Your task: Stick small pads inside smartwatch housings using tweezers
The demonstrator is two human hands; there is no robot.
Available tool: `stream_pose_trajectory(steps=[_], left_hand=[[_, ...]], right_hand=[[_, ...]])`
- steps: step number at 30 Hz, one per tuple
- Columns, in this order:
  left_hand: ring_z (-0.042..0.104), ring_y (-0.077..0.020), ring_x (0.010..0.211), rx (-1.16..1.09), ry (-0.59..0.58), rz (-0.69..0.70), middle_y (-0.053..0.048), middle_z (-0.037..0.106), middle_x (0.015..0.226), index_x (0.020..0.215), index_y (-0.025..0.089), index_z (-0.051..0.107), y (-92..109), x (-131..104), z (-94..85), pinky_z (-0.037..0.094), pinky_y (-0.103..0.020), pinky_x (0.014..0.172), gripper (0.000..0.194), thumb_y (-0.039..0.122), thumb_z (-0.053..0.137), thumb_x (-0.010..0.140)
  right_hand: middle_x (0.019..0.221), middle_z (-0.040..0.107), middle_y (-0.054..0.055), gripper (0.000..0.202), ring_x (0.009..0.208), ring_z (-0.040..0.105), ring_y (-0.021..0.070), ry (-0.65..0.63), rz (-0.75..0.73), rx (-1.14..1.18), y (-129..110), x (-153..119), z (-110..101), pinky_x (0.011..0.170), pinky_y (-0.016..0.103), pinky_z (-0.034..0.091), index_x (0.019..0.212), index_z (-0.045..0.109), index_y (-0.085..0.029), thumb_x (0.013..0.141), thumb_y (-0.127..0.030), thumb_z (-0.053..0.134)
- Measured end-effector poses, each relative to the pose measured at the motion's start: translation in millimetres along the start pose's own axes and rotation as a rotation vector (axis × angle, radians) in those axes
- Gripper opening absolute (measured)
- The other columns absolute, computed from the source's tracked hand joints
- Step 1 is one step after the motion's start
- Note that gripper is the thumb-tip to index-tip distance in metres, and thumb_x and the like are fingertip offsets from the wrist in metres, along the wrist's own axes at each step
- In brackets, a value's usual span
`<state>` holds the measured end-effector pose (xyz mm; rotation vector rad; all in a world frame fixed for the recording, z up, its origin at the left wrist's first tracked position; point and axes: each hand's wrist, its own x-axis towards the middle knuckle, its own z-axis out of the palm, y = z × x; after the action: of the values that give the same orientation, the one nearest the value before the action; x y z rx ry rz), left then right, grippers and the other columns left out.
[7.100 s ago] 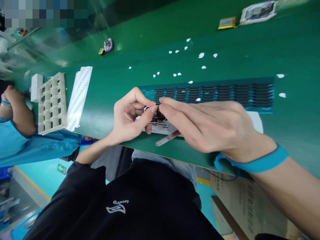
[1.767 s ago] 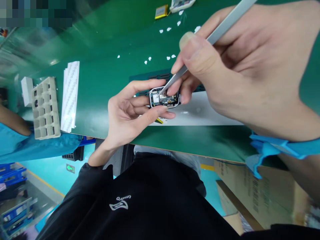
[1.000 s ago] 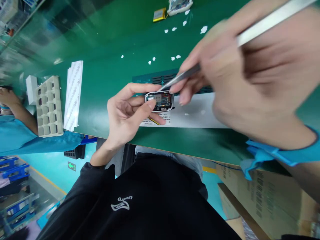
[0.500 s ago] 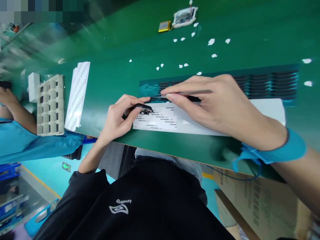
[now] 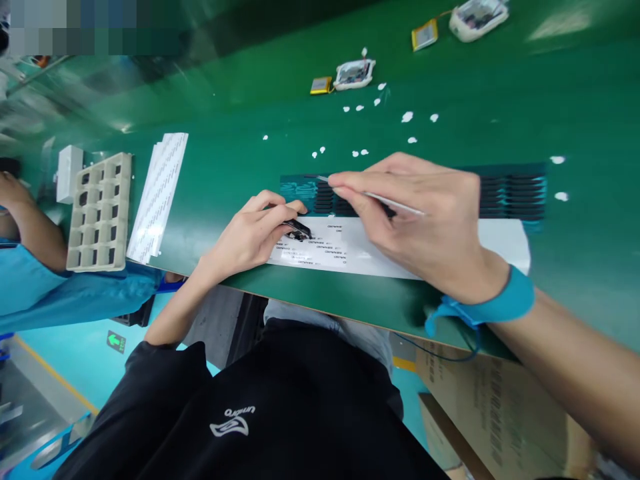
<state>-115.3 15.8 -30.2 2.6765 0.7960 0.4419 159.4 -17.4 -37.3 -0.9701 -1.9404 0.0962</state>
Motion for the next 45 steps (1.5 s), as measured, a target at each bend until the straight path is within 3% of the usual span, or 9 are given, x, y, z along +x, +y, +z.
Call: stream_pose_trajectory(steps=[2,4,8,14,19,25,30,36,45], left_hand=[[0.069,-0.0242,0.122,-0.086,0.060,0.079,-0.009,0.082,0.130,0.119,0.022,0.073,9.2,0.4,-8.8,0.054,-0.041,0.097,0.025,0.026,0.049,0.113],[0.073,-0.0222,0.113,-0.296,0.235,0.063,-0.007,0.084,0.120,0.114,0.026,0.074,19.4,2.1,-17.5,0.056,-0.041,0.098,0.023,0.034,0.053,0.113],[0.068,-0.0145,0.078,-0.861,0.686,-0.426,-0.005,0.081,0.103,0.108,0.028,0.071,19.0,14.8,-23.2,0.057,-0.034,0.078,0.020,0.046,0.065,0.106],[0.057,-0.0087,0.069,-1.373,0.569,-0.742,-0.005,0.078,0.096,0.095,0.019,0.070,2.5,32.5,-4.9,0.050,-0.025,0.068,0.009,0.025,0.075,0.090],[0.065,-0.0060,0.062,-1.410,0.651,-0.772,0.003,0.072,0.082,0.088,0.020,0.064,21.7,36.7,1.3,0.057,-0.023,0.069,0.015,0.018,0.079,0.086],[0.084,-0.0162,0.081,-1.434,0.551,-0.780,0.005,0.070,0.078,0.077,0.022,0.042,36.2,39.1,-1.8,0.069,-0.035,0.091,0.036,0.013,0.074,0.089],[0.081,-0.0135,0.076,-1.465,0.578,-0.783,0.006,0.068,0.077,0.076,0.021,0.041,44.5,41.0,-0.1,0.070,-0.036,0.091,0.039,0.012,0.076,0.088],[0.078,-0.0124,0.074,-1.485,0.636,-0.905,0.006,0.068,0.077,0.074,0.020,0.046,56.5,44.3,-3.9,0.070,-0.036,0.093,0.039,0.017,0.084,0.081],[0.074,-0.0107,0.074,-1.471,0.634,-0.889,0.005,0.067,0.075,0.071,0.018,0.051,56.5,43.0,-0.6,0.071,-0.037,0.093,0.038,0.017,0.088,0.082]], right_hand=[[0.119,0.082,0.000,0.061,0.090,0.082,0.0207,0.062,-0.047,-0.023,1.1,2.6,-6.7,0.077,0.036,0.066,0.144,0.072,-0.042,0.094,-0.007,0.077],[0.125,0.080,-0.001,0.073,0.093,0.083,0.0222,0.109,-0.077,-0.065,1.6,5.1,-13.3,0.079,0.037,0.068,0.151,0.066,-0.045,0.092,-0.004,0.077],[0.130,0.078,-0.003,0.081,0.094,0.083,0.0239,0.160,-0.128,-0.173,1.9,8.5,-21.7,0.076,0.039,0.070,0.156,0.060,-0.051,0.091,-0.005,0.078],[0.122,0.081,-0.004,0.082,0.088,0.083,0.0203,0.099,-0.288,-0.200,-2.4,10.9,-22.2,0.070,0.032,0.069,0.160,0.056,-0.044,0.092,-0.005,0.078],[0.124,0.081,-0.005,0.070,0.093,0.080,0.0182,-0.009,-0.310,-0.191,-8.0,-0.5,-18.3,0.068,0.032,0.064,0.168,0.048,-0.040,0.105,-0.017,0.065],[0.128,0.080,-0.006,0.063,0.096,0.080,0.0203,-0.053,-0.310,-0.227,-7.5,-11.5,-15.9,0.073,0.038,0.066,0.170,0.044,-0.040,0.111,-0.025,0.056],[0.130,0.080,-0.003,0.058,0.099,0.079,0.0208,-0.084,-0.349,-0.235,-6.7,-14.5,-17.7,0.072,0.040,0.066,0.170,0.046,-0.031,0.112,-0.028,0.053],[0.132,0.079,-0.003,0.057,0.108,0.079,0.0190,-0.165,-0.295,-0.242,-5.9,-21.3,-19.4,0.082,0.040,0.065,0.174,0.036,-0.038,0.118,-0.035,0.040],[0.132,0.079,-0.003,0.058,0.107,0.080,0.0188,-0.153,-0.268,-0.159,-9.1,-16.9,-18.8,0.074,0.039,0.064,0.172,0.042,-0.036,0.115,-0.028,0.051]])
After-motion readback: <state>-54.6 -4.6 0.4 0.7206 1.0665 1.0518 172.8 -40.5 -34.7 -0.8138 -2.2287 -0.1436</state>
